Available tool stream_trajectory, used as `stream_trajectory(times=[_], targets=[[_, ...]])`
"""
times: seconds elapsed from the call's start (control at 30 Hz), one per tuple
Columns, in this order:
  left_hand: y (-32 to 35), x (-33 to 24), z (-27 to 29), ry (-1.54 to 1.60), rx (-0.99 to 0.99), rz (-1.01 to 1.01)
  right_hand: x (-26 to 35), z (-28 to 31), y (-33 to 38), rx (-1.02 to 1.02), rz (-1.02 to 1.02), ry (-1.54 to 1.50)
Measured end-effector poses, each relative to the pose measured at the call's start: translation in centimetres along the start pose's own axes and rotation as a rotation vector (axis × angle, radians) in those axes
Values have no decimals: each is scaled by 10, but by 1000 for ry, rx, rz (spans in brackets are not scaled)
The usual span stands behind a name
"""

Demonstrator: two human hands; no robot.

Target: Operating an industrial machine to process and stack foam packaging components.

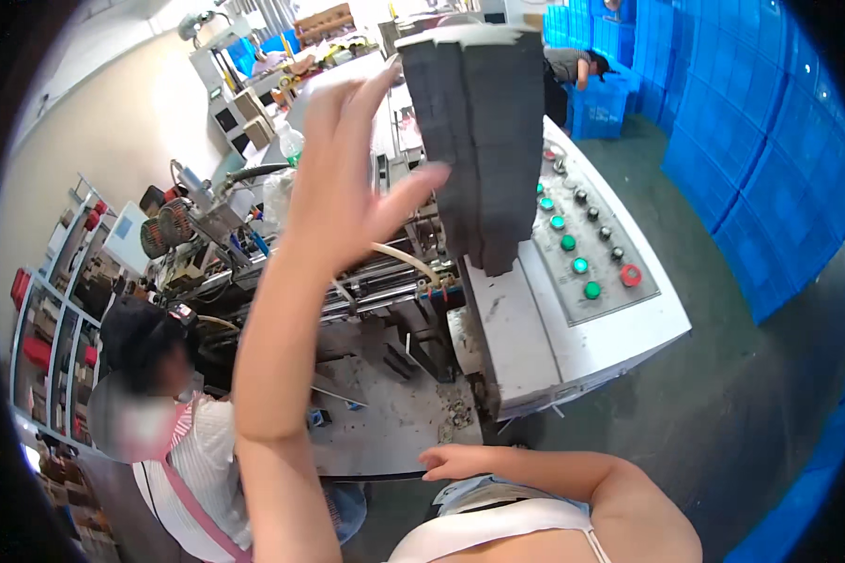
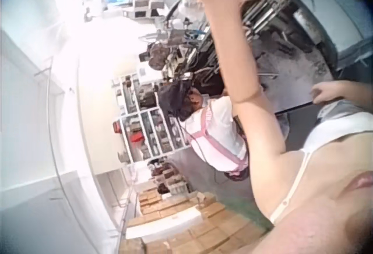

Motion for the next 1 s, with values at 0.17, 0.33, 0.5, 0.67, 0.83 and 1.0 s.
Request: stream_trajectory(times=[0.17, 0.33, 0.5, 0.67, 0.83, 1.0], targets=[[-94, 31, -25, -150, 376, 59, 21, 0, 55, 76, 76, 36], [-114, 54, -49, 55, 671, 214, 38, 5, 105, 181, 233, 25], [-121, 61, -62, 15, 667, 156, 56, 28, 150, 194, 305, -151], [-132, 69, -61, 97, 772, 278, 80, 68, 184, 60, 497, -228], [-129, 69, -58, 91, 780, 279, 100, 206, 215, -1131, 358, 249], [-135, 68, -56, 128, 785, 309, 90, 360, 197, -1475, 113, 598]])
Point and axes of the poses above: each hand's wrist, its own y-axis away from the middle knuckle, its own z-axis out of the back of the hand, x = y × z, the point moved 3 cm from there along -y, towards the middle knuckle, and after that the axes turned 8 degrees about -z, right-handed, at the moved point
